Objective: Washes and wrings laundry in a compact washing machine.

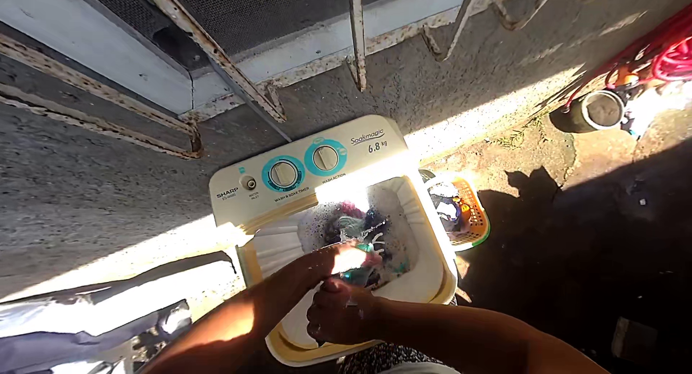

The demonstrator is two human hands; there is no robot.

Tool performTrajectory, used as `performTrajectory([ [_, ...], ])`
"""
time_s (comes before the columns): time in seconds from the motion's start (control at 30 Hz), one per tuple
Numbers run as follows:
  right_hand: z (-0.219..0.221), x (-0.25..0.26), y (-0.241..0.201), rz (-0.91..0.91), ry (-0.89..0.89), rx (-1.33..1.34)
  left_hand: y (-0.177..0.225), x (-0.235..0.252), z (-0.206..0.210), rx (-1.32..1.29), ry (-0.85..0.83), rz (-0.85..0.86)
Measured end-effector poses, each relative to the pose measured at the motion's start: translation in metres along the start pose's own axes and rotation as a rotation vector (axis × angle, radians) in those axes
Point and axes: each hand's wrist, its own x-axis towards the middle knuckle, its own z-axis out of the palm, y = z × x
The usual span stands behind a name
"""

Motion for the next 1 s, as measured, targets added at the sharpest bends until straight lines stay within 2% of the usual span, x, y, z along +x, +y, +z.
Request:
performTrajectory([
  [0.03,0.005,-0.002,-0.002,-0.029,-0.077,-0.051,-0.004,0.01,0.003,0.055,-0.048,0.018],
  [0.1,0.015,-0.007,-0.001,-0.024,-0.182,-0.069,-0.017,0.031,0.014,-0.002,-0.104,0.136],
  [0.17,0.022,-0.015,0.003,0.047,-0.341,0.075,-0.017,0.045,0.026,0.084,-0.062,0.146],
  [0.27,0.045,-0.039,0.008,0.174,-0.512,0.266,-0.007,0.071,0.049,0.423,0.0,0.016],
  [0.33,0.051,-0.049,0.014,0.204,-0.645,0.353,-0.002,0.089,0.059,0.492,-0.024,-0.077],
  [0.37,0.048,-0.053,0.018,0.152,-0.643,0.318,-0.002,0.094,0.06,0.446,-0.037,-0.095],
  [0.4,0.039,-0.058,0.022,0.084,-0.571,0.269,-0.004,0.097,0.058,0.337,-0.044,-0.081],
  [0.47,0.011,-0.072,0.035,0.091,-0.204,0.254,-0.017,0.097,0.049,-0.087,-0.052,0.057],
  [0.53,-0.028,-0.079,0.051,0.365,0.202,0.386,-0.023,0.087,0.049,-0.604,-0.159,0.275],
  [0.6,-0.079,-0.081,0.07,0.783,0.54,0.654,-0.017,0.079,0.057,-0.942,-0.307,0.441],
  [0.67,-0.13,-0.091,0.091,1.093,0.853,0.944,-0.013,0.085,0.061,-1.01,-0.394,0.57],
  [0.73,-0.179,-0.113,0.101,1.183,1.09,1.109,-0.017,0.096,0.052,-0.882,-0.344,0.6],
  [0.8,-0.225,-0.144,0.101,1.196,1.21,1.04,-0.032,0.118,0.03,-0.775,-0.136,0.42],
  [0.9,-0.278,-0.187,0.097,1.245,1.337,0.723,-0.052,0.168,-0.005,-0.852,0.447,0.101],
  [0.93,-0.288,-0.199,0.098,1.278,1.36,0.62,-0.058,0.192,-0.017,-0.86,0.588,0.072],
  [1.0,-0.294,-0.211,0.108,1.386,1.332,0.46,-0.07,0.239,-0.036,-0.723,0.75,0.076],
])
